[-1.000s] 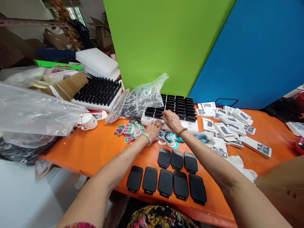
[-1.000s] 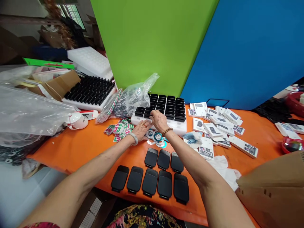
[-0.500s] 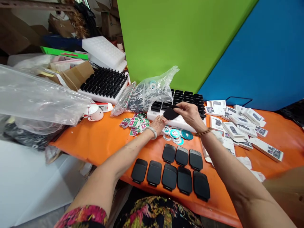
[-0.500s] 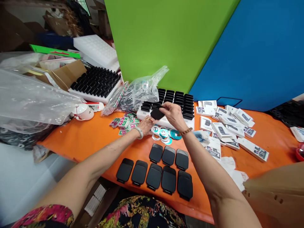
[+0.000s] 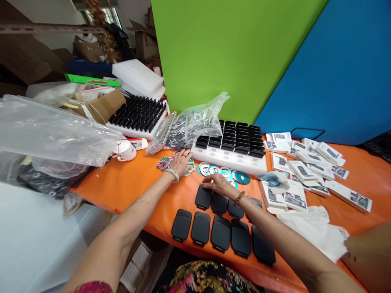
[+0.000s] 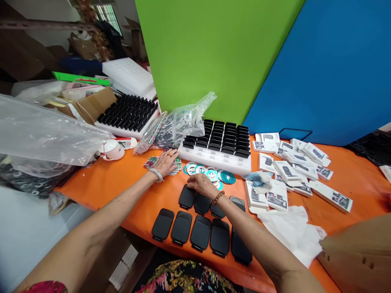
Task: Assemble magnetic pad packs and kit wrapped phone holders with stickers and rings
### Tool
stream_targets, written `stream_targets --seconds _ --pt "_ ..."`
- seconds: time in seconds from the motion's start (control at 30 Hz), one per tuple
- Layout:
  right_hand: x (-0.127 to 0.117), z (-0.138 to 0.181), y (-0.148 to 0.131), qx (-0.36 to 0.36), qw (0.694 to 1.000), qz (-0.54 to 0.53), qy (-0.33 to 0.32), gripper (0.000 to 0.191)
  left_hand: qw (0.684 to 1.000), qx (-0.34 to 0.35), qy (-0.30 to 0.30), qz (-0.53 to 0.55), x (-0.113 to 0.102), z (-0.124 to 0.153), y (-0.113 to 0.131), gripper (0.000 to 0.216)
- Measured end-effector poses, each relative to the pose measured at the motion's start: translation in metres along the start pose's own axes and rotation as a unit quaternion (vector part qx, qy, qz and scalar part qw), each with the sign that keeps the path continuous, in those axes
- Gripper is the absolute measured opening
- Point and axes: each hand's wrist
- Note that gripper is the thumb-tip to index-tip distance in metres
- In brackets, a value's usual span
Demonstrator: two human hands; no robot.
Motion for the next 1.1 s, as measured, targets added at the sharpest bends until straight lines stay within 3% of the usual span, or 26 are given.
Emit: stream_targets --seconds 0.1,0.2,0.3,0.43,0.53,0.6,0.7,0.73,0.8,0.9,1.0,1.1 --pt "-0.024 -0.018 -0.010 -0.037 0.981 0.148 0.118 0.015 1.000 0.003 -0.004 0.010 0.007 0.000 -0.005 0.061" --pt "-0.049 -0.049 -0.018 -0.023 0.952 0.223 0.210 0.022 1.000 0.005 0.008 0.008 0.010 -0.003 -0.005 0.060" --pt "-0.061 -0.086 -0.023 -0.020 0.941 0.254 0.221 0.023 1.000 0.004 -0.002 -0.007 0.005 -0.006 -0.002 0.057" --pt "-0.058 -0.118 -0.029 -0.026 0.944 0.267 0.193 0.016 0.999 0.003 -0.040 -0.018 -0.003 -0.008 0.002 0.057" --pt "-0.059 -0.118 -0.036 -0.027 0.943 0.265 0.201 0.017 0.998 -0.006 -0.056 -0.016 -0.003 -0.008 0.004 0.059" --pt "-0.065 -0.107 -0.042 -0.037 0.937 0.247 0.243 0.023 0.998 -0.014 -0.062 -0.012 -0.001 -0.008 0.005 0.060" --pt "-0.070 -0.080 -0.046 -0.091 0.938 0.142 0.304 0.026 0.998 -0.018 -0.064 -0.003 0.000 -0.009 0.004 0.060" --pt "-0.068 -0.071 -0.045 -0.102 0.947 0.089 0.290 0.024 0.998 -0.017 -0.063 0.000 -0.001 -0.008 0.003 0.059" --pt "-0.053 -0.053 -0.038 -0.086 0.976 -0.001 0.200 0.020 0.999 -0.015 -0.049 0.010 -0.004 -0.005 0.002 0.054" --pt "-0.015 -0.037 -0.024 -0.035 0.994 -0.057 0.082 0.018 0.998 -0.020 0.008 0.053 -0.006 0.011 -0.002 0.045" --pt "0.021 -0.031 -0.015 -0.031 0.997 -0.051 0.046 0.017 0.990 -0.035 0.061 0.125 -0.003 0.041 -0.005 0.041" --pt "0.040 -0.026 -0.017 -0.037 0.998 -0.034 0.023 0.013 0.976 -0.074 0.073 0.193 0.002 0.078 -0.002 0.040"
Point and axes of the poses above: each hand's wrist, its own z-axis away from the middle knuckle, its own x-axis out of the palm, y = z × x, and after that the axes turned 1 degree about -x, right-handed
